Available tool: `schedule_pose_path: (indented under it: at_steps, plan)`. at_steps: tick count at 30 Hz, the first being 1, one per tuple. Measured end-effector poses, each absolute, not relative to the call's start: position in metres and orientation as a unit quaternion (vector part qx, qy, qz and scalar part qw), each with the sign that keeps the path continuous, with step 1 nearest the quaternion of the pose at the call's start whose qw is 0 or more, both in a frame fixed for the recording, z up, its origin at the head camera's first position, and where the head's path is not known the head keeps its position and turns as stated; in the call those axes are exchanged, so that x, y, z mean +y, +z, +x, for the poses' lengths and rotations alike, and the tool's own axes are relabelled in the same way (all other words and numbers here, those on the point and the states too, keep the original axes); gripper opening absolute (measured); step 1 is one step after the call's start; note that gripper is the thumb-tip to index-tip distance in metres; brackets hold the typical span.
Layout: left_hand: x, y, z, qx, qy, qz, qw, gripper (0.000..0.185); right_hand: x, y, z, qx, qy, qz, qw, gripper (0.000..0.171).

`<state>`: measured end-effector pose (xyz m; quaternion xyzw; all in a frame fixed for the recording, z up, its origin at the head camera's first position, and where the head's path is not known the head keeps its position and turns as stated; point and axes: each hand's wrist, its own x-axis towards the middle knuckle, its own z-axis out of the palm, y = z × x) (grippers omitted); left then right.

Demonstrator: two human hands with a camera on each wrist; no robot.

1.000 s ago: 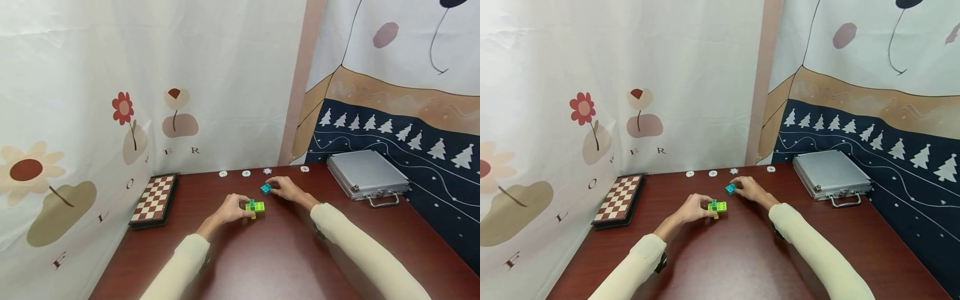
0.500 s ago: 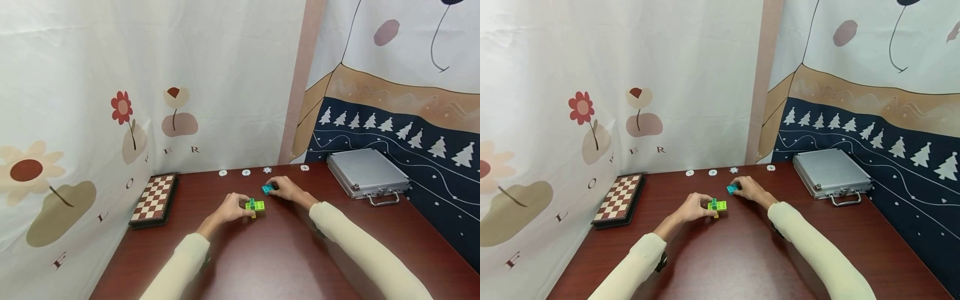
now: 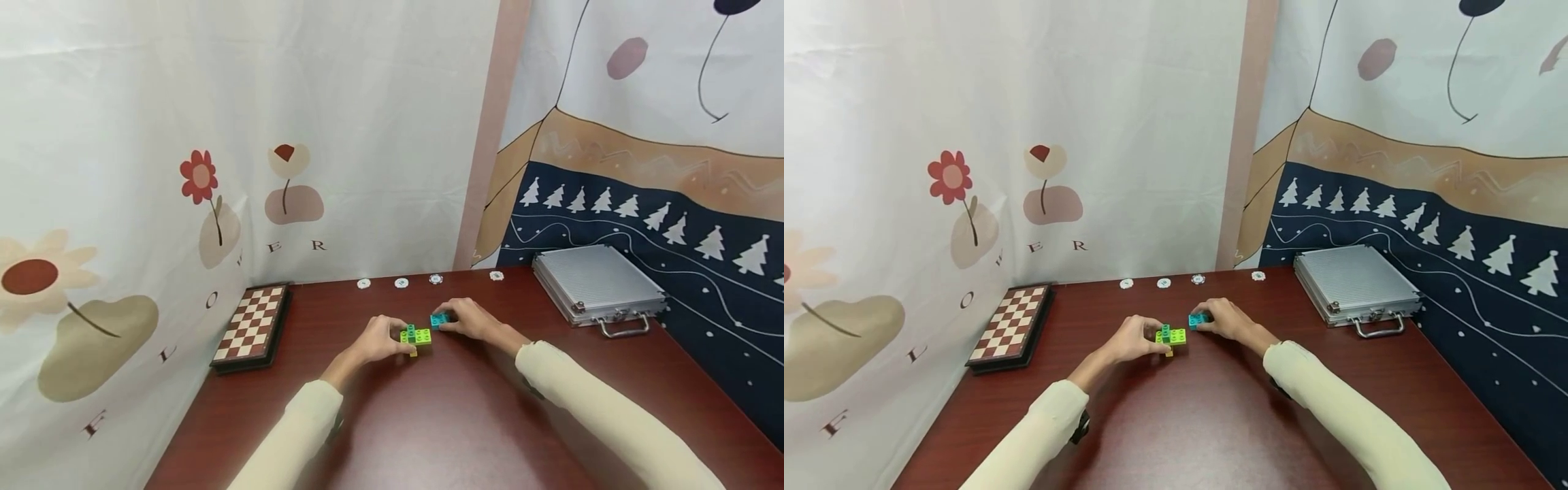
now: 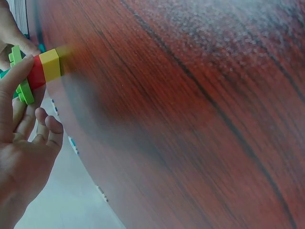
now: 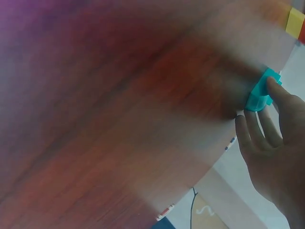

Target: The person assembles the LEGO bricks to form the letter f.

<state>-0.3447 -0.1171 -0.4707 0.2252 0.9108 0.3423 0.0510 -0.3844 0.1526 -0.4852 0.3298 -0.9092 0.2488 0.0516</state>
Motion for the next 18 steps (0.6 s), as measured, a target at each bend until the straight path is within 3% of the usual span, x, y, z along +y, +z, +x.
schedule_pose_path:
  at_steps: [8,18]
  plan:
    - [-0.117,-0.471,-0.345,0.909,0.348,0.225,0.053,0.056,0.159,-0.480,-0.373,-0.908,0.258,0.328,0.043,0.028]
    - [-0.117,-0.472,-0.344,0.905,0.353,0.229,0.053,0.054,0.157,-0.447,-0.364,-0.887,0.288,0.355,0.064,0.032]
